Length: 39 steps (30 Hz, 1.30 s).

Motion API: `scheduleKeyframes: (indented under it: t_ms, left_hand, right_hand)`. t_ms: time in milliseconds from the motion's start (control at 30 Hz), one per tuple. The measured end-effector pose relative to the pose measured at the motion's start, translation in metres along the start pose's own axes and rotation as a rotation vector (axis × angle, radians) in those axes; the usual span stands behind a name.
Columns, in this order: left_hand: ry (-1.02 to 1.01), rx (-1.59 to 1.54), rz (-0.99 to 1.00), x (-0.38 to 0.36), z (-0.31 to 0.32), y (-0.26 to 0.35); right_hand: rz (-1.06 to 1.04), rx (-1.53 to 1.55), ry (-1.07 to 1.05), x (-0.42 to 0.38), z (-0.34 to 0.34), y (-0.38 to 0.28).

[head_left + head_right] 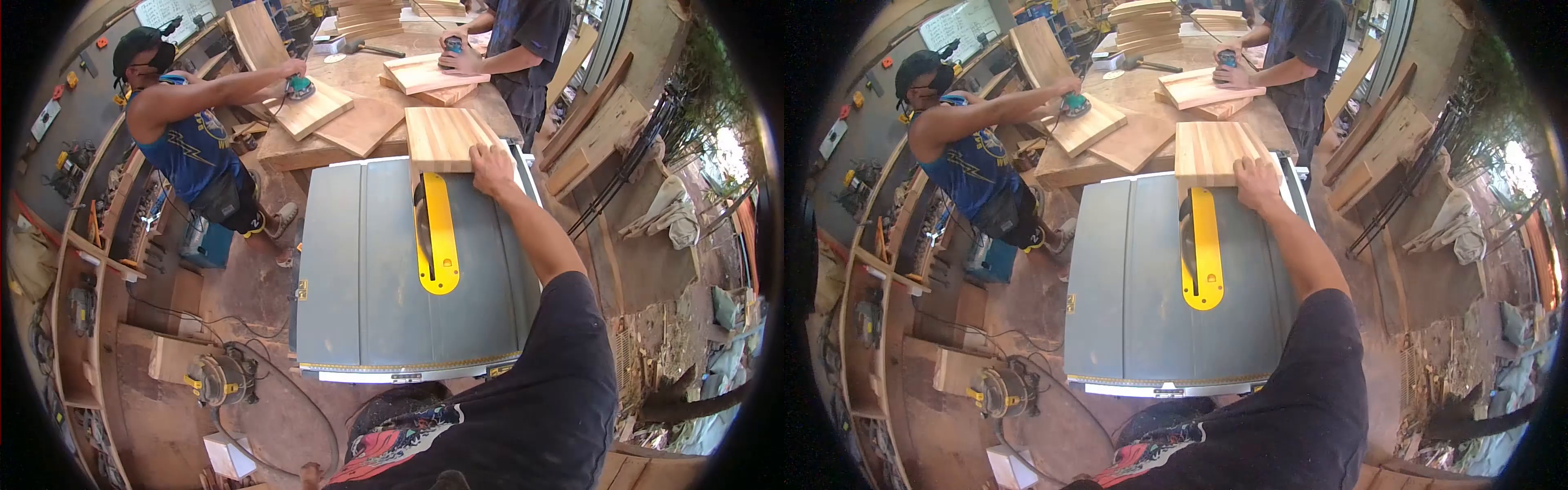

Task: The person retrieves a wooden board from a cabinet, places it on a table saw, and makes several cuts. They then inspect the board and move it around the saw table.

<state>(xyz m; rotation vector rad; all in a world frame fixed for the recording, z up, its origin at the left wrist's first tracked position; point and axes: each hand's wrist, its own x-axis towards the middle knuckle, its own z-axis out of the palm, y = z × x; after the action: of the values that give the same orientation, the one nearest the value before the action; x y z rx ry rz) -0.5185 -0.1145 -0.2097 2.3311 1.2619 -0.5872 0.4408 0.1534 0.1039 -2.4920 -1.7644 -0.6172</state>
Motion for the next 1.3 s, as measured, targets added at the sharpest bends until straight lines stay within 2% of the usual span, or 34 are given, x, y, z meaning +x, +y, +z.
scheduleKeyframes:
  t_ms: [67, 267, 367, 467, 500, 533, 567, 600, 667, 700, 800, 900, 967, 1033, 1067, 1100, 1133, 1167, 1200, 1233, 1267, 1300]
  left_hand:
    - [0.094, -0.098, -0.064, -0.001, -0.008, 0.005]
    - [0.406, -0.420, -0.263, -0.005, -0.037, 0.024]
    - [0.557, -0.579, -0.345, -0.007, -0.107, 0.046]
    - [0.684, -0.757, -0.413, -0.011, -0.204, 0.093]
    - [0.656, -1.002, -0.545, -0.001, -0.263, 0.124]
    - [0.863, -0.907, -0.201, 0.018, -0.279, 0.125]
    - [0.735, -0.957, -0.123, 0.023, -0.330, 0.140]
    - [0.857, -0.980, 0.123, 0.029, -0.382, 0.165]
    - [0.913, -0.714, 0.696, 0.034, -0.483, 0.205]
    - [0.937, -0.552, 0.882, 0.034, -0.518, 0.226]
    - [0.962, -0.219, 1.190, 0.033, -0.573, 0.288]
    - [0.936, -0.133, 1.258, 0.043, -0.558, 0.322]
    - [0.201, -0.229, 0.972, 0.050, -0.539, 0.328]
    - [-0.336, -0.350, 0.923, 0.083, -0.510, 0.313]
    - [-0.370, -0.564, 0.901, 0.094, -0.481, 0.302]
    - [-0.395, -0.773, 0.876, 0.102, -0.452, 0.292]
    - [-0.400, -0.767, 0.883, 0.111, -0.428, 0.288]
    - [-0.395, -0.986, 0.818, 0.116, -0.404, 0.284]
    - [-0.383, -1.192, 0.745, 0.114, -0.395, 0.285]
    - [-0.395, -1.172, 0.749, 0.110, -0.385, 0.289]
    - [-0.329, -1.298, 0.626, 0.096, -0.374, 0.295]
    - [-0.258, -1.420, 0.494, 0.085, -0.365, 0.303]
  right_hand:
    - [0.008, 0.023, 0.133, 0.011, -0.011, 0.008]
    - [0.015, 0.031, 0.297, 0.045, -0.029, 0.037]
    - [-0.041, -0.006, 0.341, 0.023, -0.084, 0.022]
    - [-0.246, 0.163, 0.566, -0.037, -0.144, 0.022]
    - [-0.275, 0.160, 0.600, -0.065, -0.176, 0.015]
    - [-0.306, 0.157, 0.631, -0.095, -0.211, 0.007]
    - [-0.351, 0.147, 0.624, -0.126, -0.248, -0.005]
    - [-0.395, 0.138, 0.618, -0.156, -0.283, -0.017]
    - [-0.500, -0.007, 0.605, -0.210, -0.332, -0.032]
    - [-0.507, -0.090, 0.567, -0.237, -0.359, -0.045]
    - [-0.579, -0.154, 0.520, -0.290, -0.414, -0.084]
    - [-0.638, -0.048, 0.466, -0.329, -0.432, -0.126]
    - [-0.822, 0.087, 0.460, -0.340, -0.428, -0.150]
    - [-0.841, 0.124, 0.460, -0.337, -0.421, -0.163]
    - [-0.865, 0.164, 0.468, -0.336, -0.413, -0.165]
    - [-0.853, 0.161, 0.471, -0.328, -0.396, -0.158]
    - [-0.705, 0.207, 0.405, -0.319, -0.373, -0.144]
    - [-0.548, 0.259, 0.335, -0.317, -0.355, -0.132]
    - [-0.318, 0.397, 0.455, -0.321, -0.349, -0.119]
    - [-0.085, 0.529, 0.573, -0.327, -0.342, -0.107]
    - [0.201, 0.591, 0.523, -0.353, -0.315, -0.086]
    - [0.370, 0.888, 0.308, -0.395, -0.264, -0.058]
